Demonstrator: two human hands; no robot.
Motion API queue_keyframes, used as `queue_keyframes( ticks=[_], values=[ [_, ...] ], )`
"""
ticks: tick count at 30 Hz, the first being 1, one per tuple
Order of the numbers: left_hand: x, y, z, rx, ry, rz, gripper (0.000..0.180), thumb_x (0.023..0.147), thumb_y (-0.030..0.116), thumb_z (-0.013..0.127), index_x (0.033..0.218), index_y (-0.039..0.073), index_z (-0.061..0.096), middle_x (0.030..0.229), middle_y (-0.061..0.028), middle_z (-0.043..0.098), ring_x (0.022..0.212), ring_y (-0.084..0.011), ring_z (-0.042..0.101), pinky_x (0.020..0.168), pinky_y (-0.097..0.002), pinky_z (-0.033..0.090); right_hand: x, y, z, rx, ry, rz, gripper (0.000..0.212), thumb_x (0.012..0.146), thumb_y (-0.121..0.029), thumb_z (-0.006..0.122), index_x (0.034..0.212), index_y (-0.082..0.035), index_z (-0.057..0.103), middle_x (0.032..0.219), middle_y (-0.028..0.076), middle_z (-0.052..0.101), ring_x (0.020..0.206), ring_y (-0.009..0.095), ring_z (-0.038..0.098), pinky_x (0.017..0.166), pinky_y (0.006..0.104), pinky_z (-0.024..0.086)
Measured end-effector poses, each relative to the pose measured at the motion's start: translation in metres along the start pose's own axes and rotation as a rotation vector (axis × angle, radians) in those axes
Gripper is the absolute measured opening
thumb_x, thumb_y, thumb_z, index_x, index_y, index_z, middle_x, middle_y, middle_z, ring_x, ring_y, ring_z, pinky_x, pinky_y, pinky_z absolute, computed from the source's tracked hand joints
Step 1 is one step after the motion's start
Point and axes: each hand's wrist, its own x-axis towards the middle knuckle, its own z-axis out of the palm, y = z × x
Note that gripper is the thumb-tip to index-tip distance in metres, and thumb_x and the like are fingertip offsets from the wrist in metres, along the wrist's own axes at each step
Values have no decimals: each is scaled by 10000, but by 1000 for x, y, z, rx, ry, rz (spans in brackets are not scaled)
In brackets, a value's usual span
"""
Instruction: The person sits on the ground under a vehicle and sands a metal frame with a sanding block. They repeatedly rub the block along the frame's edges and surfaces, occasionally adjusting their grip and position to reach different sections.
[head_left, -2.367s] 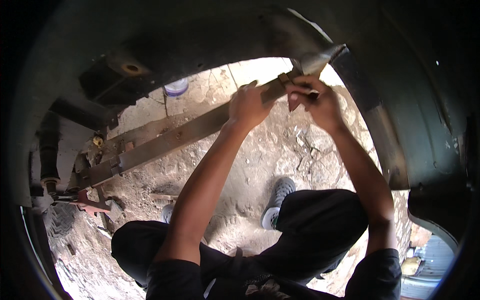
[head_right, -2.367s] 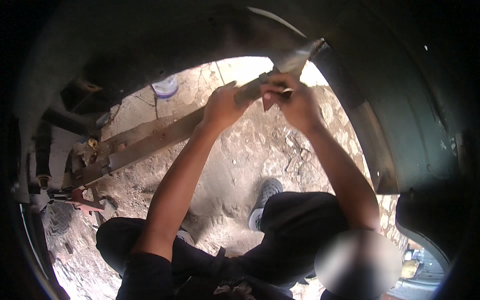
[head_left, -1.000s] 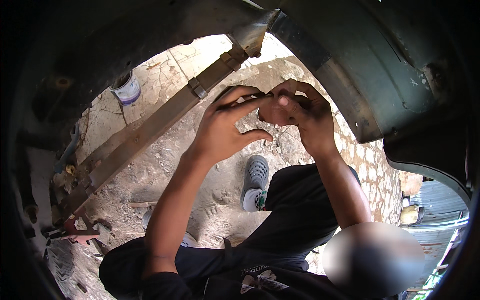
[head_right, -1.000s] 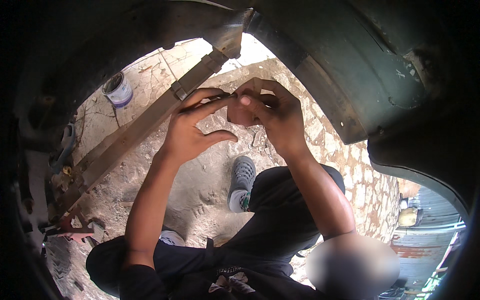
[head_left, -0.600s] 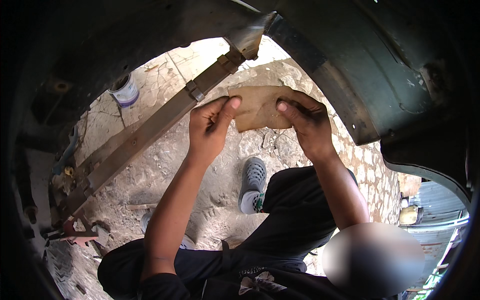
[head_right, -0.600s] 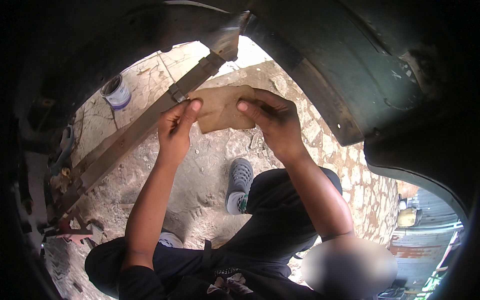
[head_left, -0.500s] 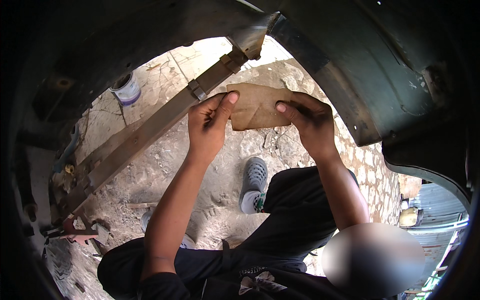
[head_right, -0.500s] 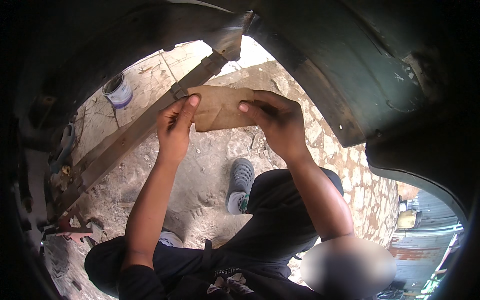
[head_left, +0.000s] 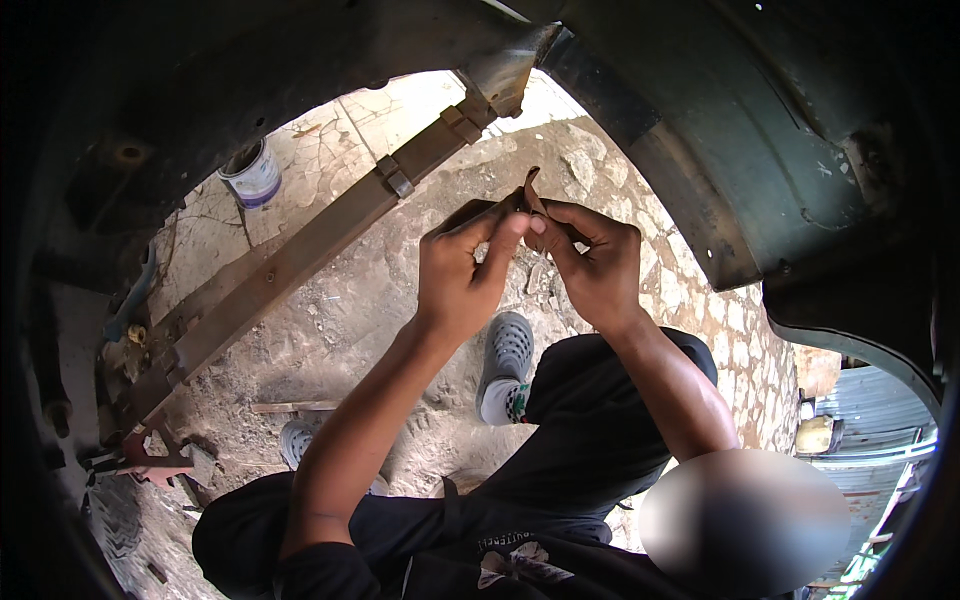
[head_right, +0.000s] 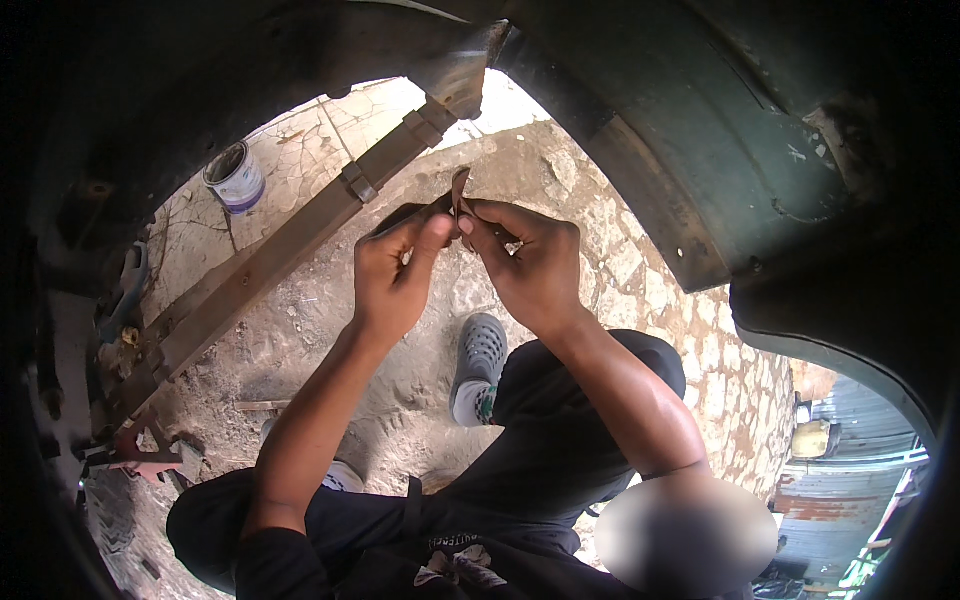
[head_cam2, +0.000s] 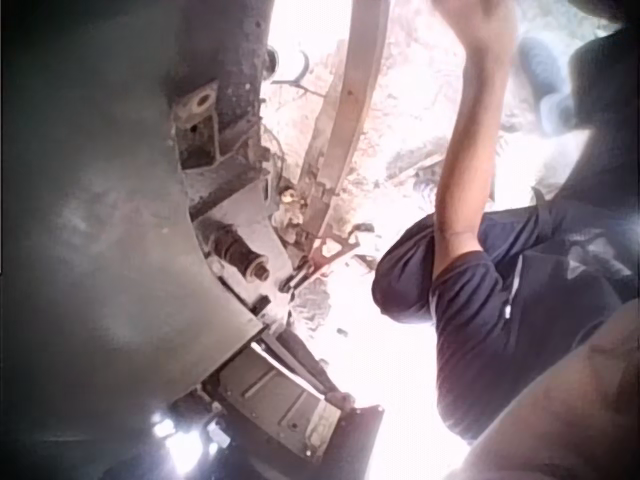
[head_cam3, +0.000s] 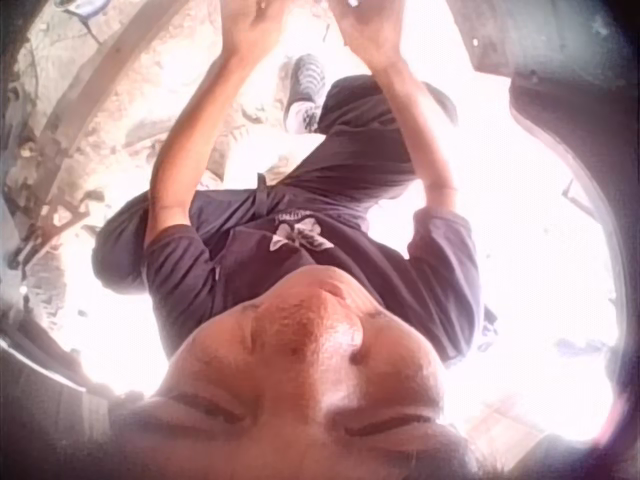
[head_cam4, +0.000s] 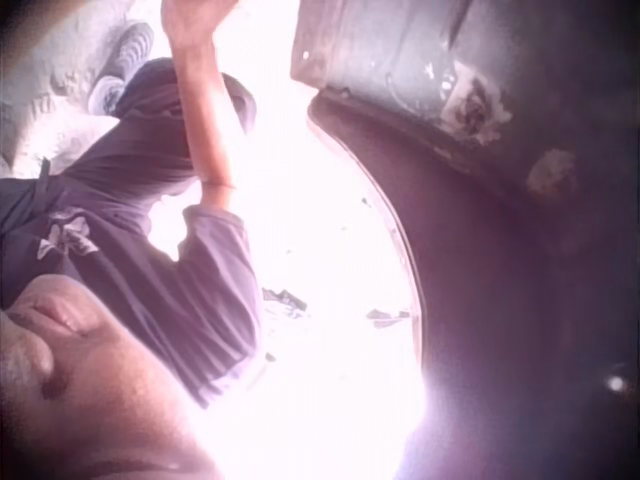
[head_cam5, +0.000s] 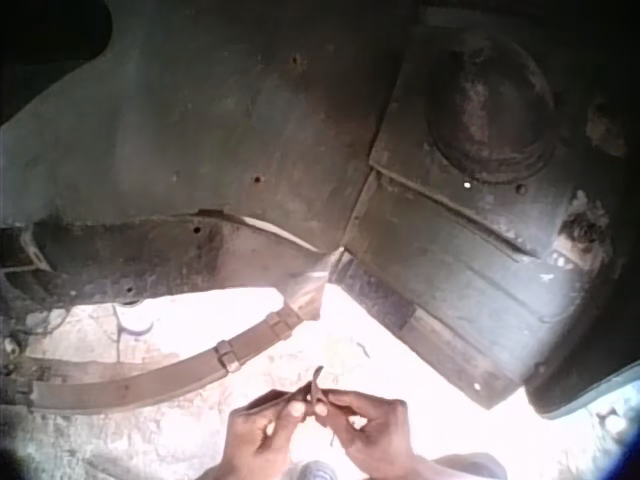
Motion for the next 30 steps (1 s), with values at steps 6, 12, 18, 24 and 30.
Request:
queue_keyframes(
  ticks=[6,12,18,24,30],
  values=[
    [-1,-14,1,-278,-83,-156,278,1098,132,604,1299,-15,726,1049,-149,801,945,-245,788,846,-343,610,0,9,2,273,-70,108,310,961,-149,832,1184,44,738,1018,110,798,971,123,752,841,288,595],
    [5,-35,-25,-628,-241,-510,432,1091,323,642,1307,-49,680,1063,-165,794,1009,-245,776,959,-355,584,2,38,4,124,-71,165,246,972,-139,811,1136,32,743,966,113,794,894,104,712,788,277,560],
    [29,-104,-76,649,48,-248,554,1035,508,659,1348,52,675,1091,-190,778,1058,-382,740,959,-482,571,17,54,20,-180,-12,-252,323,952,72,679,1214,-76,798,1230,153,784,1183,310,752,966,353,608],
    [28,-177,-142,989,164,-302,528,1089,468,545,1361,29,655,1236,-238,730,1187,-409,683,1146,-564,425,102,80,124,-364,-44,-496,432,973,80,567,1328,-96,739,1408,167,693,1362,314,635,1158,401,513],
    [34,-184,-140,1006,153,-344,553,1131,472,437,1328,10,669,1164,-230,763,1109,-401,715,1093,-508,479,76,95,161,-805,-408,-397,944,774,-81,590,1659,13,274,1716,261,301,1614,388,272,1359,466,154]
  ],
)
